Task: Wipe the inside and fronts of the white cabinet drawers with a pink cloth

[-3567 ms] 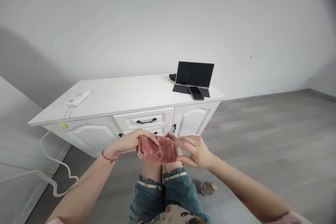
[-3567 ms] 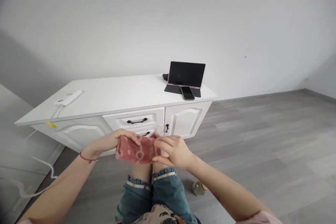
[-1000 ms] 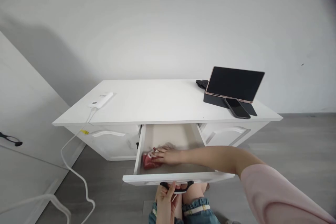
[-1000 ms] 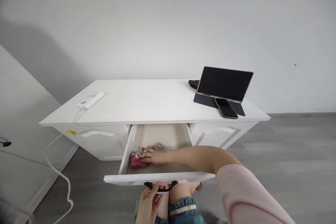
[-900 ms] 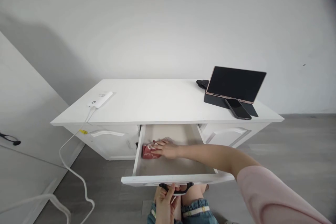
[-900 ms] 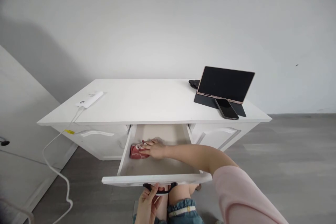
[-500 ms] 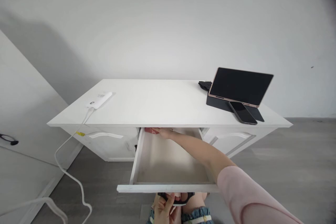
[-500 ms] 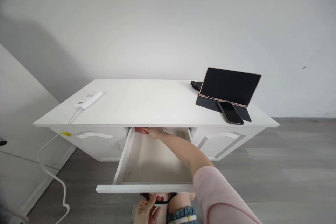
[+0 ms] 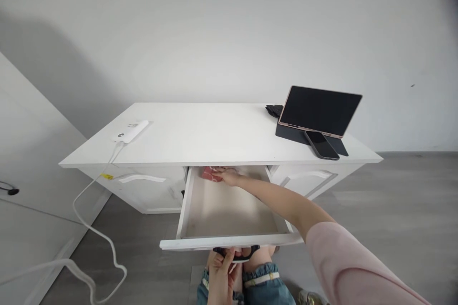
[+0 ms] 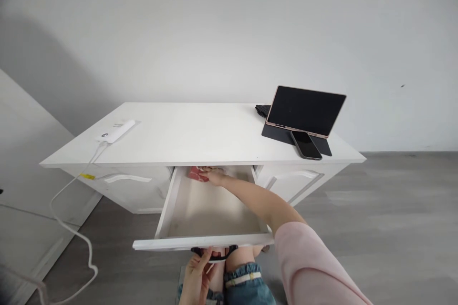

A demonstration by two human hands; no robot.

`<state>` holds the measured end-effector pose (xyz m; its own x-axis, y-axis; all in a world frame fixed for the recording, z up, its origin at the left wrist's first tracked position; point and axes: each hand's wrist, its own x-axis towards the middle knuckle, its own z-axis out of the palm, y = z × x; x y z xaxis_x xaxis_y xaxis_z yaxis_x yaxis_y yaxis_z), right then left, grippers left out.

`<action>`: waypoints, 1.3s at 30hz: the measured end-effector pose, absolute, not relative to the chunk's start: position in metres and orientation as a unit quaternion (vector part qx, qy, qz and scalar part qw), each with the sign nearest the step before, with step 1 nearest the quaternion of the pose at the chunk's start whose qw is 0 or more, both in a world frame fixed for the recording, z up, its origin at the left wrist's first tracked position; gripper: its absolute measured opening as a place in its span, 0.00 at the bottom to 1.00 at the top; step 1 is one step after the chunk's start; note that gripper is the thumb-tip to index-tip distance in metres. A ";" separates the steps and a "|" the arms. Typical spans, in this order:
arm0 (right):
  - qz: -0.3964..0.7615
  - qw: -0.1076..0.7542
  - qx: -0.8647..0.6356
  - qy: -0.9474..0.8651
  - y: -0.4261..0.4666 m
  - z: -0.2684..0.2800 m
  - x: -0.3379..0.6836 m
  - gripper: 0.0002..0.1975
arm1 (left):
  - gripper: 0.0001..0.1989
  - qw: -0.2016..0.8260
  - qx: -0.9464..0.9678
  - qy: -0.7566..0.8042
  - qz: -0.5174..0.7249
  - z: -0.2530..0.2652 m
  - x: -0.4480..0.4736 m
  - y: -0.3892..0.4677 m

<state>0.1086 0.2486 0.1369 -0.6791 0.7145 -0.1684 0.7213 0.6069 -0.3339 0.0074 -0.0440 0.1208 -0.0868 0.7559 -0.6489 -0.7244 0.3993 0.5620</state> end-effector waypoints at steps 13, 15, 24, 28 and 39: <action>-0.189 0.077 0.152 0.967 0.139 0.152 0.130 0.19 | 0.20 0.691 0.051 0.480 0.538 0.141 0.004 -0.043; -0.209 0.066 0.156 0.963 0.130 0.154 0.140 0.15 | 0.19 0.688 0.061 0.484 0.537 0.142 0.004 -0.043; -0.080 0.126 0.327 0.933 0.140 0.158 0.177 0.17 | 0.19 0.701 0.040 0.469 0.535 0.140 0.001 -0.042; -0.031 0.137 0.434 0.890 0.169 0.152 0.178 0.20 | 0.17 0.705 0.052 0.479 0.521 0.136 0.000 -0.042; -0.073 0.065 0.602 0.793 0.237 0.148 0.173 0.34 | 0.22 0.697 0.043 0.482 0.529 0.134 0.001 -0.040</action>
